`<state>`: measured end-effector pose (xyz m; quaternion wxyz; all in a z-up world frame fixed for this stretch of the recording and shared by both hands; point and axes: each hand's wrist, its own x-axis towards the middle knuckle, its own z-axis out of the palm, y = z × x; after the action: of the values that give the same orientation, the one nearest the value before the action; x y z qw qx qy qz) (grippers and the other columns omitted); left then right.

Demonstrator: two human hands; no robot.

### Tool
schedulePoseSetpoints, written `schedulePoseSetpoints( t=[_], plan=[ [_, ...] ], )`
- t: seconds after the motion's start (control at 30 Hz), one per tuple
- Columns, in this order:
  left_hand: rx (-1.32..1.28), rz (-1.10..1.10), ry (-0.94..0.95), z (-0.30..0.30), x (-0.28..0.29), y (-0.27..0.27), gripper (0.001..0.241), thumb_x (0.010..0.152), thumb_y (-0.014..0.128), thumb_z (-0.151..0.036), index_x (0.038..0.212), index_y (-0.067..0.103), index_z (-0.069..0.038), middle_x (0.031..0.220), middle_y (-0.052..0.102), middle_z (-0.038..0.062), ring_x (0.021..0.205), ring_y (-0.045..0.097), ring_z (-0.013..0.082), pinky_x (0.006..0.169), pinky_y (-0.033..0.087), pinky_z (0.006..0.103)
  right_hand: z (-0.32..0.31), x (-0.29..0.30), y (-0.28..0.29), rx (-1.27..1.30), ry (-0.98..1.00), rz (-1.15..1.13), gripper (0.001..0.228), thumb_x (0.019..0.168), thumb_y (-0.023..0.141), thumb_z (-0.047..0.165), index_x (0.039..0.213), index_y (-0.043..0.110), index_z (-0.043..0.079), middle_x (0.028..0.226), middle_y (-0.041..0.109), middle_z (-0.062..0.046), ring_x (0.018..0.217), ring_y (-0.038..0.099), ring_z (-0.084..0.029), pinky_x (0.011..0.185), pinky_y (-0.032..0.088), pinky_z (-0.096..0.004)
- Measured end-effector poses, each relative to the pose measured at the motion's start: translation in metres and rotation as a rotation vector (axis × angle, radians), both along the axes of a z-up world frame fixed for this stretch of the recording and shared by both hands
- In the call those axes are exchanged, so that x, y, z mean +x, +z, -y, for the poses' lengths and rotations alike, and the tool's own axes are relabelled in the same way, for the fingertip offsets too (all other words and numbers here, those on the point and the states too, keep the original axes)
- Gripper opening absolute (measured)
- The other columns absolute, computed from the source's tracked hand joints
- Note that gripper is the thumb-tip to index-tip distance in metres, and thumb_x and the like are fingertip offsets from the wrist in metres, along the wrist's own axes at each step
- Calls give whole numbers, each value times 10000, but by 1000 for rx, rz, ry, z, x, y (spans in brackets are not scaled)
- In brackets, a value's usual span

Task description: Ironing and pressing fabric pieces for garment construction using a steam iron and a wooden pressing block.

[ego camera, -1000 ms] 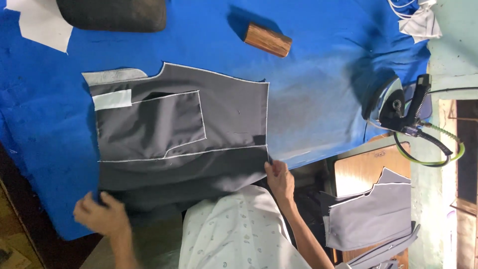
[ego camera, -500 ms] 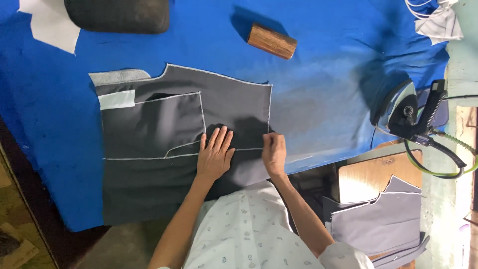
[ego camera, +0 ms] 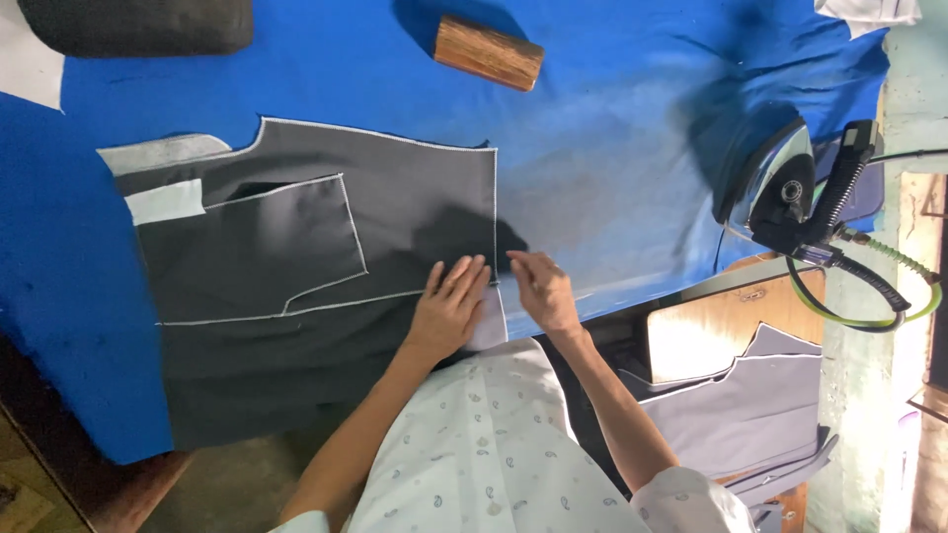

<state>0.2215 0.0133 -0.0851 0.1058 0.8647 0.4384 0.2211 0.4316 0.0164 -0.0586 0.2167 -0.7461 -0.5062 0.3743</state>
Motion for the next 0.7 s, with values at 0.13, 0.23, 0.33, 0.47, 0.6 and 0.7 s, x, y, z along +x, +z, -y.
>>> schedulePoseSetpoints(
  t=[0.13, 0.23, 0.33, 0.47, 0.6, 0.7],
  plan=[
    [6, -27, 11, 2, 20, -17, 573, 1054, 430, -437, 1566, 457, -181, 1649, 407, 31, 1517, 368, 217, 1268, 134, 538, 2, 0, -3, 418, 333, 394, 114, 949, 736, 273, 1012, 777, 187, 788, 649, -19, 700, 674, -213, 615, 589, -307],
    [17, -37, 31, -2, 23, -9, 572, 1060, 412, -436, 1560, 464, -163, 1632, 436, 48, 1499, 403, 218, 1271, 148, 518, 4, 0, -23, 494, 311, 393, 359, 919, 767, 427, 723, 619, 165, 688, 471, -1, 605, 553, -205, 548, 508, -299],
    [21, -65, 44, -2, 23, -7, 584, 1044, 440, -454, 1557, 468, -177, 1646, 419, 30, 1503, 395, 202, 1271, 153, 508, 5, -2, -34, 536, 303, 346, 467, 905, 775, 326, 634, 423, 183, 656, 342, 15, 570, 480, -220, 551, 442, -300],
    [7, -99, 68, -2, 24, -11, 596, 1026, 452, -474, 1560, 461, -210, 1655, 404, 1, 1511, 379, 180, 1278, 140, 503, 5, 1, -40, 544, 303, 269, 545, 928, 783, 322, 610, 361, 185, 627, 295, 33, 517, 402, -184, 564, 408, -256],
    [-31, -115, 72, -3, 24, -8, 605, 1014, 439, -488, 1578, 431, -270, 1671, 370, -56, 1515, 356, 140, 1286, 134, 483, 2, 23, -38, 554, 322, 225, 474, 889, 763, 96, 572, 416, 150, 581, 342, 0, 494, 442, -229, 495, 398, -292],
    [-32, -112, 67, -5, 25, -11, 598, 1015, 408, -491, 1576, 434, -287, 1662, 387, -64, 1503, 374, 131, 1285, 141, 478, 1, 48, -48, 557, 272, 193, 505, 892, 737, -1, 550, 392, 137, 558, 337, -7, 471, 450, -238, 470, 392, -271]
  ],
)
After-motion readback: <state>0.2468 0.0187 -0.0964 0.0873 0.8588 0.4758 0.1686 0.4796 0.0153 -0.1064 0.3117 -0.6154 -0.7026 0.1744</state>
